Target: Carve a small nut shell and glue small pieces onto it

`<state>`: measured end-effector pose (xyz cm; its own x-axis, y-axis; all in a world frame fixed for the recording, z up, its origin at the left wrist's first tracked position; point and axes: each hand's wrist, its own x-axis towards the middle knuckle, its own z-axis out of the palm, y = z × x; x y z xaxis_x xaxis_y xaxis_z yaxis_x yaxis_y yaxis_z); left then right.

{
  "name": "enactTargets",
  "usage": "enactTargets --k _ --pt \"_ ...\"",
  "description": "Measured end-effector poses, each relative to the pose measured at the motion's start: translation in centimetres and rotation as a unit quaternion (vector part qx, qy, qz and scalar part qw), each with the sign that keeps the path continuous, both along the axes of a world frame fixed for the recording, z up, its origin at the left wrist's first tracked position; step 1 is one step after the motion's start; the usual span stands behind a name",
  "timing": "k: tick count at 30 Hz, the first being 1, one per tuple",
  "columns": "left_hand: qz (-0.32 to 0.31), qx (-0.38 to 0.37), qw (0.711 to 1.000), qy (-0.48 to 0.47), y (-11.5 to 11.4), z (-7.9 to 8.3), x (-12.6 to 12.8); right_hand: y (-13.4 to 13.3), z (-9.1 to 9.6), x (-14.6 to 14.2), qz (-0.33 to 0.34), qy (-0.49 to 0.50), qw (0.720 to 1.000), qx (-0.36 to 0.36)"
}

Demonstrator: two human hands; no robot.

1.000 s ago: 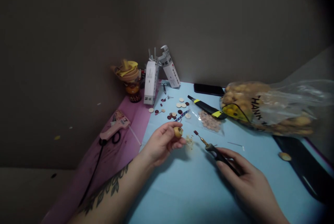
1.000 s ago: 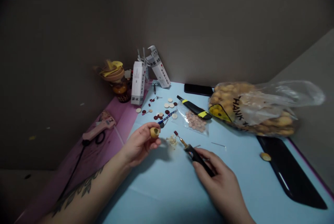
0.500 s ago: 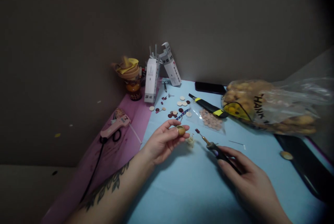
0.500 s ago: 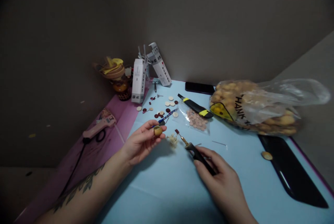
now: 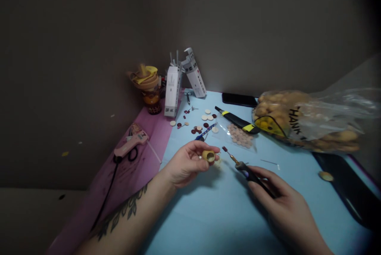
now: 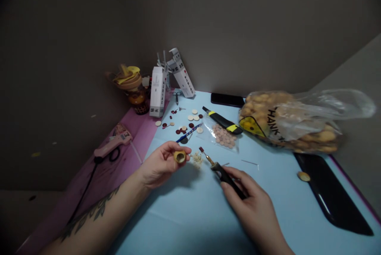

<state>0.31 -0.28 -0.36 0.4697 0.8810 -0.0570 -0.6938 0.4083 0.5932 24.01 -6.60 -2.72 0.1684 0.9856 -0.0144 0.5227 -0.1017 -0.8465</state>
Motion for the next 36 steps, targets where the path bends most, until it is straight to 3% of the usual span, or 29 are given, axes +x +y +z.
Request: enactTargets --k 15,27,36 --pt "-0.014 -0.082 0.996 0.014 0.0 0.8 -0.2 0.0 -0.2 0.2 0.003 0.007 1.000 -0.004" --pt "-0.065 -0.027 0.997 0.013 0.0 0.2 -0.3 0.1 -0.1 0.0 0.006 0.012 1.000 -0.004" --pt "-0.060 -0.044 0.997 -0.012 -0.1 0.3 -0.2 -0.1 -0.9 0.4 -0.002 0.012 1.000 -0.006"
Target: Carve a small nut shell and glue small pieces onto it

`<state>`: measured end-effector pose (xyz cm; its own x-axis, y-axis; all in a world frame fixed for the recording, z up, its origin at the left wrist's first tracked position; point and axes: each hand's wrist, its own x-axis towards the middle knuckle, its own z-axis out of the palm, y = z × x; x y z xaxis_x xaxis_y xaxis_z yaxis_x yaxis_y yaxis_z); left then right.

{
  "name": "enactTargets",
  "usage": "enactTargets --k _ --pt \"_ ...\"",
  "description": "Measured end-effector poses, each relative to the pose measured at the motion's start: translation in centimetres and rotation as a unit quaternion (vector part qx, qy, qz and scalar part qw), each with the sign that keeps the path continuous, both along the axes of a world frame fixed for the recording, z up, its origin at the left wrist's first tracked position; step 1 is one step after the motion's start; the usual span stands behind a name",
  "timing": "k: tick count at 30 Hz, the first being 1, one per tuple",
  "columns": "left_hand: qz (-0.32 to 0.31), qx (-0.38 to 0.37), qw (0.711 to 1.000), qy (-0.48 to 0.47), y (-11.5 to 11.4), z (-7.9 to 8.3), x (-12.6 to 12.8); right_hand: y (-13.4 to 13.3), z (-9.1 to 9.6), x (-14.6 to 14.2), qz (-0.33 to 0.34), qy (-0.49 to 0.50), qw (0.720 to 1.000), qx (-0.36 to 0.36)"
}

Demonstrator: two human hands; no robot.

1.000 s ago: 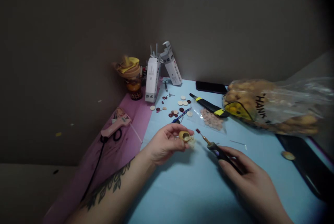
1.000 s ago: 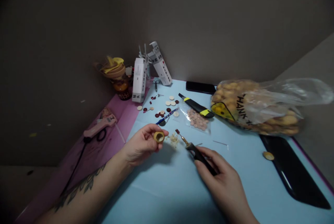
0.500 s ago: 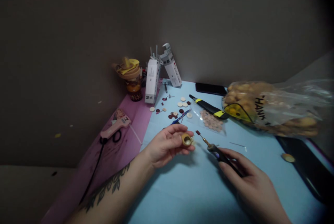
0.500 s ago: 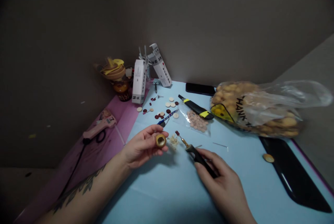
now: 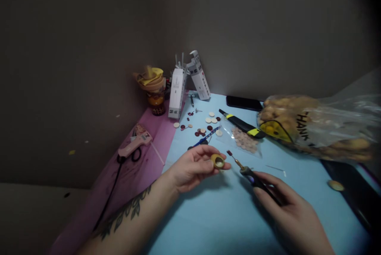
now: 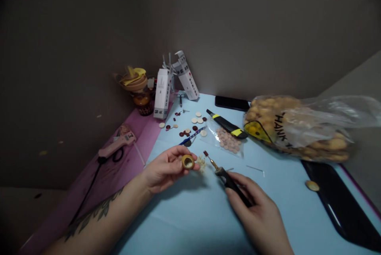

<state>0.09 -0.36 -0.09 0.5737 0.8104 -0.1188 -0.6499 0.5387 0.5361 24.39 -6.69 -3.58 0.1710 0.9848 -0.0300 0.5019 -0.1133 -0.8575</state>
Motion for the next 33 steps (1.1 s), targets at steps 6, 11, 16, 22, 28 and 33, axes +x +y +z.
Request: enactTargets --k 6,11,16,22,28,33 --pt "-0.003 -0.015 1.000 -0.005 0.09 -0.03 -0.04 -0.08 0.21 -0.09 0.002 -0.007 1.000 0.004" --pt "-0.008 -0.011 1.000 -0.006 0.12 -0.09 -0.06 -0.05 0.25 -0.13 0.002 -0.014 1.000 0.011" --pt "-0.018 -0.009 1.000 -0.004 0.07 -0.10 -0.13 0.05 0.23 -0.12 0.010 -0.010 1.000 0.014" --pt "-0.025 0.002 1.000 -0.011 0.08 -0.19 -0.13 0.20 0.47 -0.35 0.012 -0.001 0.999 0.030" --pt "-0.029 0.004 1.000 -0.005 -0.03 -0.25 -0.11 0.10 0.41 -0.31 0.009 -0.002 1.000 0.002" --pt "-0.019 0.006 1.000 0.003 -0.10 -0.32 -0.07 0.09 0.46 -0.32 0.007 -0.003 1.000 -0.001"
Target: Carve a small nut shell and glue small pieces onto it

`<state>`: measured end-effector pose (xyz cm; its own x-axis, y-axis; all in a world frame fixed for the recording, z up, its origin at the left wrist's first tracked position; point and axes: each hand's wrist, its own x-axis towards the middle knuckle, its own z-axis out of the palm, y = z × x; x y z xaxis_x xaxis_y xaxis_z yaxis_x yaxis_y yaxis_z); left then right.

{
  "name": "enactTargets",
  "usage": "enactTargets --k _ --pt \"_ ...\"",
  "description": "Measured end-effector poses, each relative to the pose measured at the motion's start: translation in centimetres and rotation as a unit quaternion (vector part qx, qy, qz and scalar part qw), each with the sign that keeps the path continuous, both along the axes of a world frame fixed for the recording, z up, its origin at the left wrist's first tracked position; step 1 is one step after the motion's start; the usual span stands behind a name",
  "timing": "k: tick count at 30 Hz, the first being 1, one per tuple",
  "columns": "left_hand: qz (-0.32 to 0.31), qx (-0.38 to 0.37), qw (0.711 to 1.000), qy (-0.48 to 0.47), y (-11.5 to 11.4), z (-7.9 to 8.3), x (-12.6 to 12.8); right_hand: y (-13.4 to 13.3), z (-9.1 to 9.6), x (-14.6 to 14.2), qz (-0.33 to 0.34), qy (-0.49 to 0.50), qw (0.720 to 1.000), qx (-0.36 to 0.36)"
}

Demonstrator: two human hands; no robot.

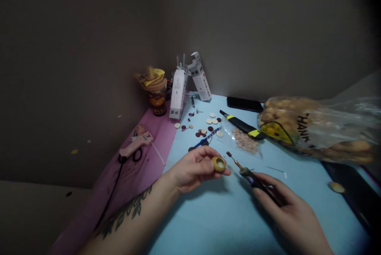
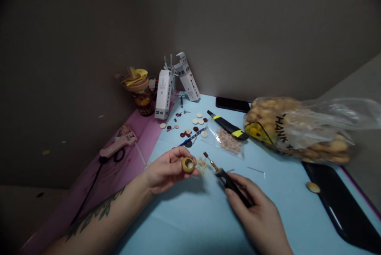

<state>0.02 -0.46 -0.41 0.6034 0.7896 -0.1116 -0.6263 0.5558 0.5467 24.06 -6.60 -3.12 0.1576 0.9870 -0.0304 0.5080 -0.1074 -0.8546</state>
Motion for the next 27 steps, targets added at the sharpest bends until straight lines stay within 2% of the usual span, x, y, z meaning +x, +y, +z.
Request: enactTargets --k 7,13,16,19,22,27 --pt "-0.002 0.002 1.000 0.005 0.0 -0.4 -0.1 0.1 -0.1 0.1 0.002 -0.005 1.000 0.009" --pt "0.008 0.002 1.000 0.027 0.0 0.1 0.0 0.1 -0.1 0.0 0.005 -0.004 1.000 0.029" --pt "0.063 0.017 0.992 0.111 0.2 0.2 0.2 -0.1 0.3 0.0 0.020 -0.014 0.998 0.050" --pt "0.106 0.065 0.970 0.209 0.5 0.2 0.2 -0.2 1.0 -0.3 0.064 -0.048 0.993 0.088" --pt "0.100 0.115 0.956 0.249 0.6 0.3 0.3 0.0 1.6 -0.7 0.091 -0.073 0.987 0.112" --pt "0.112 0.150 0.933 0.308 0.6 0.5 0.4 0.1 2.1 -1.0 0.082 -0.078 0.986 0.126"
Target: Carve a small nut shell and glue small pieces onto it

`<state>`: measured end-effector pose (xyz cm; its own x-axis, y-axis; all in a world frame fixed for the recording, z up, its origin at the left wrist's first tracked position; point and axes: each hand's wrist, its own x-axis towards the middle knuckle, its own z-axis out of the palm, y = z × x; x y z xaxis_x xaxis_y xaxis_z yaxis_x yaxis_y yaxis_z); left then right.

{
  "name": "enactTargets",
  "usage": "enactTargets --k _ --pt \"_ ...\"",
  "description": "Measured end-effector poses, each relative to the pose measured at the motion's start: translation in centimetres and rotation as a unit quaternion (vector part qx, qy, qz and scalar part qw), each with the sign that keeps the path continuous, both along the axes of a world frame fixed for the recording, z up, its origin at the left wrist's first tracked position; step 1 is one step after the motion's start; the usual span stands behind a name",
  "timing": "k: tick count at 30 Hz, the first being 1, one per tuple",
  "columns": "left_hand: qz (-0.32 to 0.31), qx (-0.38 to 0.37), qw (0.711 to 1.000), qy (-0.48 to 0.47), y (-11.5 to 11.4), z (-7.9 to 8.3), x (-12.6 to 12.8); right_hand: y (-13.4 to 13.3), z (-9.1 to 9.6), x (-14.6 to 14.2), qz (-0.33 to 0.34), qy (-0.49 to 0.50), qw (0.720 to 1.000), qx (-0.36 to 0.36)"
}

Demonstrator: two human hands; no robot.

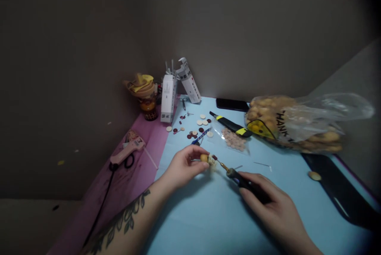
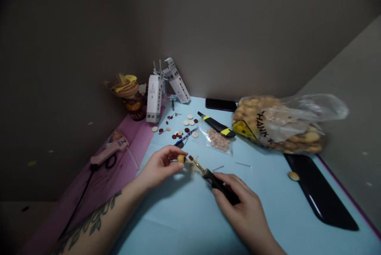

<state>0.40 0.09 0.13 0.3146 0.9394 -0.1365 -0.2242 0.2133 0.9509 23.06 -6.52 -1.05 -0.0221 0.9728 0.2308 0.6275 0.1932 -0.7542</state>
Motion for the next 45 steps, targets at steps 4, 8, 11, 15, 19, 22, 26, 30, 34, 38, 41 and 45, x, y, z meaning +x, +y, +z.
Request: enactTargets --k 4,8,11,15,19,22,26,30,34,38,41,45 --pt "-0.013 0.031 0.998 0.049 -0.2 -0.2 0.1 -0.1 0.1 -0.1 0.040 -0.008 0.999 0.018" --pt "-0.033 0.077 0.988 0.131 -0.5 -0.3 0.2 -0.2 0.1 -0.2 0.070 -0.018 0.996 0.044" --pt "-0.032 0.076 0.986 0.143 -0.4 -0.3 0.3 -0.3 -0.1 -0.3 0.076 -0.029 0.994 0.068" --pt "-0.025 0.056 0.988 0.139 -0.2 -0.5 0.5 -0.4 -0.4 -0.5 0.067 -0.049 0.991 0.102" --pt "0.002 0.129 0.976 0.176 -0.4 -0.8 0.5 -0.6 -0.7 -0.9 0.052 -0.052 0.993 0.092" --pt "0.013 0.216 0.952 0.216 -0.5 -0.9 0.2 -0.7 -0.8 -1.1 0.049 -0.048 0.996 0.052" --pt "0.000 0.311 0.918 0.248 -0.5 -1.1 -0.2 -0.5 -0.7 -1.2 0.051 -0.026 0.998 0.002" --pt "-0.005 0.331 0.908 0.256 -0.4 -1.5 -0.2 0.0 -0.7 -1.0 0.055 -0.004 0.998 -0.026" --pt "0.014 0.206 0.958 0.196 -0.4 -1.3 0.2 0.0 -0.4 -0.7 0.041 0.015 0.999 -0.031" --pt "0.011 0.065 0.996 0.057 -0.4 -0.7 0.6 -0.2 0.0 -0.6 0.030 0.028 0.999 -0.017" --pt "-0.002 0.033 0.999 0.006 -0.4 -0.6 0.7 -0.2 0.0 -0.6 0.025 0.034 0.999 -0.012" --pt "-0.020 0.016 1.000 -0.017 -0.4 -0.7 0.6 -0.3 -0.2 -0.5 0.026 0.024 0.999 -0.009"
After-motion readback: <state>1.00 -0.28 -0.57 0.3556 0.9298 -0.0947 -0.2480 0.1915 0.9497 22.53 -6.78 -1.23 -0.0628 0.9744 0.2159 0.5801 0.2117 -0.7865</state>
